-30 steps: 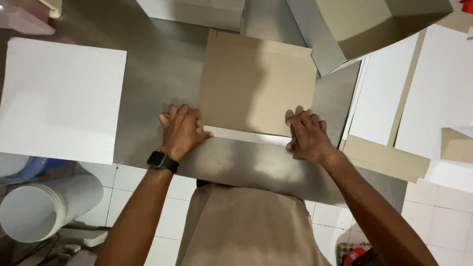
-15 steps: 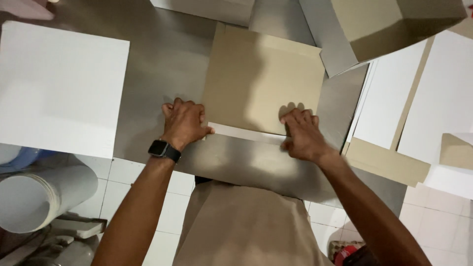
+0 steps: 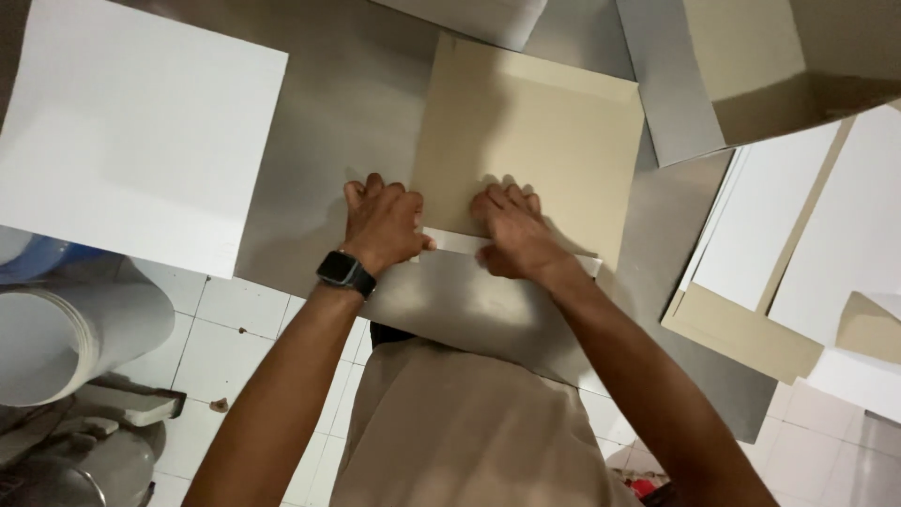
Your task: Assembling a cardboard box by folding pre-cut cardboard sheets on a stainless steel table
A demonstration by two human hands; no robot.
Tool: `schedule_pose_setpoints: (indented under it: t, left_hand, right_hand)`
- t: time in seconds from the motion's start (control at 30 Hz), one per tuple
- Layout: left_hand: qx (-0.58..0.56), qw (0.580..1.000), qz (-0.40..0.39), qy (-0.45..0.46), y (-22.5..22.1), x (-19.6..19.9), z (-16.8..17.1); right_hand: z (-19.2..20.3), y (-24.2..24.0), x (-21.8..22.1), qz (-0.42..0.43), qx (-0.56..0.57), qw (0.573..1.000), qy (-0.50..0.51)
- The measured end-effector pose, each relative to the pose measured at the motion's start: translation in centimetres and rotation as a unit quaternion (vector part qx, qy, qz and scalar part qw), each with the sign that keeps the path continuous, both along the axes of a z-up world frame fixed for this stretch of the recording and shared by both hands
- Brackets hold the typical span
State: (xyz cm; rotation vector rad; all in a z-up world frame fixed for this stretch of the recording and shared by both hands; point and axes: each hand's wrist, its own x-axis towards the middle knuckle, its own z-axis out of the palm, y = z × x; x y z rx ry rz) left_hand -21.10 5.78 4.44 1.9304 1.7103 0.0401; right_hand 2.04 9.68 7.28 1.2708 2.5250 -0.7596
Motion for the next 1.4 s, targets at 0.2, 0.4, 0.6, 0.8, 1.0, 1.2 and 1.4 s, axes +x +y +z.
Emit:
schedule_pose_setpoints:
  t: [0.2,0.4,0.6,0.8,1.0,1.2,1.4]
  left_hand:
    - [0.059,0.998,0.005,-0.003,-0.4,0.4,1.8]
    - [0.032,0.998,0.041,-0.029,-1.1,0.5,-0.4]
    - [-0.009,0.999,0.038,-0.017,-0.6,0.5,-0.5]
    - [-0.028,0.999,0.041,0.008,-0.5,0.8,-0.4]
    - [0.085,0.99,-0.042,0.1,-1.4,5.6,5.0]
    - [0.119,0.982,-0.136,-0.057,-1.5,15.7,1.9]
    - [0.102,0.966,-0.199,-0.129,-1.3,19.8,-3.5]
  right_hand:
    - [-4.7,0.1,-3.7,0.042,0.064,0.997,0.033]
    - [-4.1,-0.8,-2.5,0.011,0.058,0.996,0.062]
    - [-1.1,-0.9,4.9,-0.079,0.01,0.996,0.047]
    - [-3.1,-2.2,16.0,-0.172,0.054,0.984,-0.012]
    - [-3.1,-5.6,20.7,-0.215,0.095,0.969,0.07]
    - [-5.4,-9.0,23.2,-0.16,0.166,0.955,0.184]
    - [-7.2,-10.7,22.0,-0.124,0.24,0.937,0.222]
